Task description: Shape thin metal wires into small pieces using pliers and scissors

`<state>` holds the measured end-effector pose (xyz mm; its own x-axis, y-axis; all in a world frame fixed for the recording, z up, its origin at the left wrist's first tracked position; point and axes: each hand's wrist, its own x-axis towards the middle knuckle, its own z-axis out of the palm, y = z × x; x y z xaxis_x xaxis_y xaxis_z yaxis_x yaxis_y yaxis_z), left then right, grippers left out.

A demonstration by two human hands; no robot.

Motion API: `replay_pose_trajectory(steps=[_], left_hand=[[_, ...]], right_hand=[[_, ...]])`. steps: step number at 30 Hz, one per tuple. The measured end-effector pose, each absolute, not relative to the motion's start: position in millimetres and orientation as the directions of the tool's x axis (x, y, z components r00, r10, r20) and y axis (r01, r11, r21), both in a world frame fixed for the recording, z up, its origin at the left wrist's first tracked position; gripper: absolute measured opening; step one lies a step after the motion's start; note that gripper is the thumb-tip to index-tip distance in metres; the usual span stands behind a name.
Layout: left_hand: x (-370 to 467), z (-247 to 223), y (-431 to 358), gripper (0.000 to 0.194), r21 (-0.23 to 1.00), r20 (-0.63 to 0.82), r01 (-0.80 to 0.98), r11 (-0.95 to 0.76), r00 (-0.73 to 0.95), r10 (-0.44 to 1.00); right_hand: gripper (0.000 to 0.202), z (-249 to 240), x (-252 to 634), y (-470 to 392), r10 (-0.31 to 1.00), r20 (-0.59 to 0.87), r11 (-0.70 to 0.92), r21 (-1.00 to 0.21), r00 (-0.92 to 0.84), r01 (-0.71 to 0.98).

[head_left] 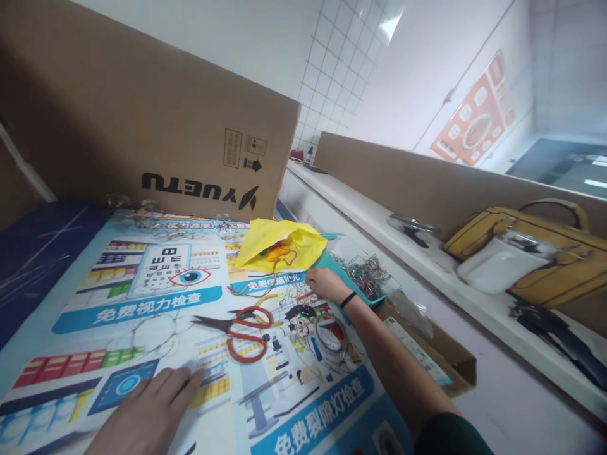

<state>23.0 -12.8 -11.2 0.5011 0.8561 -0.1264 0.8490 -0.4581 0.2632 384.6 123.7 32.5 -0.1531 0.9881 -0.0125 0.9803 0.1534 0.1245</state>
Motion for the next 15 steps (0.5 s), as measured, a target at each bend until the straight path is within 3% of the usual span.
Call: replay_pose_trajectory(steps=[7, 15], left_hand=[[20.0, -24.3, -7.9, 0.055, 0.262, -0.12, 0.843, -0.47, 0.512, 0.851], [17.5, -34.7, -8.5, 0.058, 0.176, -0.094, 0.846, -0.504, 0.524, 0.847]], right_hand=[[0.016, 26.2, 405.4, 111.9, 0.985, -0.073, 0.165, 0.086, -0.158, 0.983], [0.016, 11.1, 402.1, 99.5, 0.986, -0.004, 0.165, -0.064, -0.165, 0.984]])
